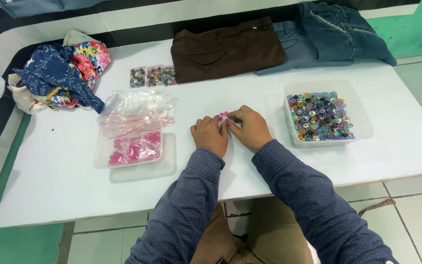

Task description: Sorting small pink beads from a mixed container and packing them into small plastic bags.

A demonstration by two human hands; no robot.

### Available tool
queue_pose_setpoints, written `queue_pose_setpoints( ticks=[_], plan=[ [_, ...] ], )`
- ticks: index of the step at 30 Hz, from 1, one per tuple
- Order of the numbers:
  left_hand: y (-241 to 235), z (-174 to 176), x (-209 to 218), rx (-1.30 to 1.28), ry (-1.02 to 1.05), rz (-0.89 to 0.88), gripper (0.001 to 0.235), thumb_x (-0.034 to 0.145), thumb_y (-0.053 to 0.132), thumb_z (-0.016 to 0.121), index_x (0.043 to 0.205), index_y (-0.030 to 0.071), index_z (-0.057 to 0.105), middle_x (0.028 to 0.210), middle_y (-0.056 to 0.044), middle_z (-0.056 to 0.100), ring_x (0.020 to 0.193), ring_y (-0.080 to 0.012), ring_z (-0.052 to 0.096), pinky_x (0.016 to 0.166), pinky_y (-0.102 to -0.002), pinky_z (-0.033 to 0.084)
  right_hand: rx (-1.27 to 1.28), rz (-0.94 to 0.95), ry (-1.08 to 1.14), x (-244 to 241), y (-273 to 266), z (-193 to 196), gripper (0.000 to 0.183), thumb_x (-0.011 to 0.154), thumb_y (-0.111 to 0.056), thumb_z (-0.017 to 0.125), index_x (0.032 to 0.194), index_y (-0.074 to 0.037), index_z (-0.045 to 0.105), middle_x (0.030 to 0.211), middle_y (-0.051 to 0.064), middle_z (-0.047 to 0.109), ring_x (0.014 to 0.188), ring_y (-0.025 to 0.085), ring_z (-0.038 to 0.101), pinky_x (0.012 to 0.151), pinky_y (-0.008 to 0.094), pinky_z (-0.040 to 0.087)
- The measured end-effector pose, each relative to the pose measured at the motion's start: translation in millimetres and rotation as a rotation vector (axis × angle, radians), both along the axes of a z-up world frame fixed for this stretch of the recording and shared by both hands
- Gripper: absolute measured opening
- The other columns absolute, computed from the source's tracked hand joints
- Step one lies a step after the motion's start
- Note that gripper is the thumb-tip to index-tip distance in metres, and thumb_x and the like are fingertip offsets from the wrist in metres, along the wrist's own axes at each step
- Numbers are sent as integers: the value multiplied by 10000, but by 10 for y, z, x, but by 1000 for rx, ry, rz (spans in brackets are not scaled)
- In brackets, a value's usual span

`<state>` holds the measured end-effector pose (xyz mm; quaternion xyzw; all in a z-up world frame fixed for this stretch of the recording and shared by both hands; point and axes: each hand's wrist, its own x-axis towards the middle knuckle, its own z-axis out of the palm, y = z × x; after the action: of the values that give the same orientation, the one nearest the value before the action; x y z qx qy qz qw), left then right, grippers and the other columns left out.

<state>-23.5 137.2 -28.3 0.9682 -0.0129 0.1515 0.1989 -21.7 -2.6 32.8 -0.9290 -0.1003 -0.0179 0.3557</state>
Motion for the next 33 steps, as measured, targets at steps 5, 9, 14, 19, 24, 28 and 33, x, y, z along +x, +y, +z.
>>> queue_pose_setpoints(
  ticks=[5, 9, 14, 19, 24, 28, 33],
  plan=[
    [6, 128, -71, -93, 0, -13, 332, 971, 260, 578, 1249, 98, 662, 957, -23, 631, 1007, -193, 597, 959, -399, 388, 92, -30, 0, 20, -47, -53, 343, 907, -164, 713, 1238, -79, 694, 943, 77, 672, 861, 178, 671, 775, 318, 576],
    [-8, 152, -39, -89, 8, -26, 359, 947, 159, 576, 1292, 81, 638, 1052, -44, 611, 1057, -206, 573, 961, -395, 379, -2, 24, -4, 39, -41, 13, 416, 888, -206, 716, 1285, -87, 683, 1016, 91, 688, 1007, 245, 695, 863, 387, 566],
    [-6, 32, 71, -71, 21, -54, 333, 943, 131, 586, 1265, 100, 663, 1058, -32, 596, 1072, -189, 557, 966, -380, 373, -57, 43, -14, 53, -17, 17, 387, 907, -204, 675, 1278, -98, 694, 1027, 98, 697, 1012, 269, 693, 874, 407, 557],
    [5, -77, 108, -70, -18, -73, 325, 925, 104, 601, 1238, 119, 684, 1048, -20, 594, 1062, -189, 555, 955, -367, 372, -73, 68, -20, 50, -5, 0, 362, 922, -177, 639, 1275, -120, 701, 1021, 81, 695, 1004, 273, 682, 865, 404, 551],
    [15, -75, 77, -59, -46, -66, 309, 926, 114, 608, 1222, 132, 693, 1034, -13, 595, 1052, -181, 560, 948, -357, 378, -62, 81, -21, 32, -12, 26, 345, 932, -160, 643, 1268, -114, 705, 1022, 83, 708, 1003, 261, 683, 867, 399, 553],
    [48, -151, 71, -87, -72, -72, 282, 922, 120, 623, 1192, 134, 702, 1025, -20, 603, 1055, -197, 569, 947, -361, 380, -48, 93, -27, 19, -9, 12, 343, 929, -152, 652, 1265, -111, 707, 1022, 90, 710, 1006, 277, 683, 862, 412, 552],
    [46, -128, 11, -105, -68, -62, 288, 909, 130, 611, 1181, 134, 704, 1002, -19, 612, 1041, -199, 569, 931, -358, 394, -57, 125, -9, -6, 1, 11, 379, 928, -139, 640, 1304, -119, 685, 1046, 84, 714, 1030, 271, 678, 891, 416, 548]
  ],
)
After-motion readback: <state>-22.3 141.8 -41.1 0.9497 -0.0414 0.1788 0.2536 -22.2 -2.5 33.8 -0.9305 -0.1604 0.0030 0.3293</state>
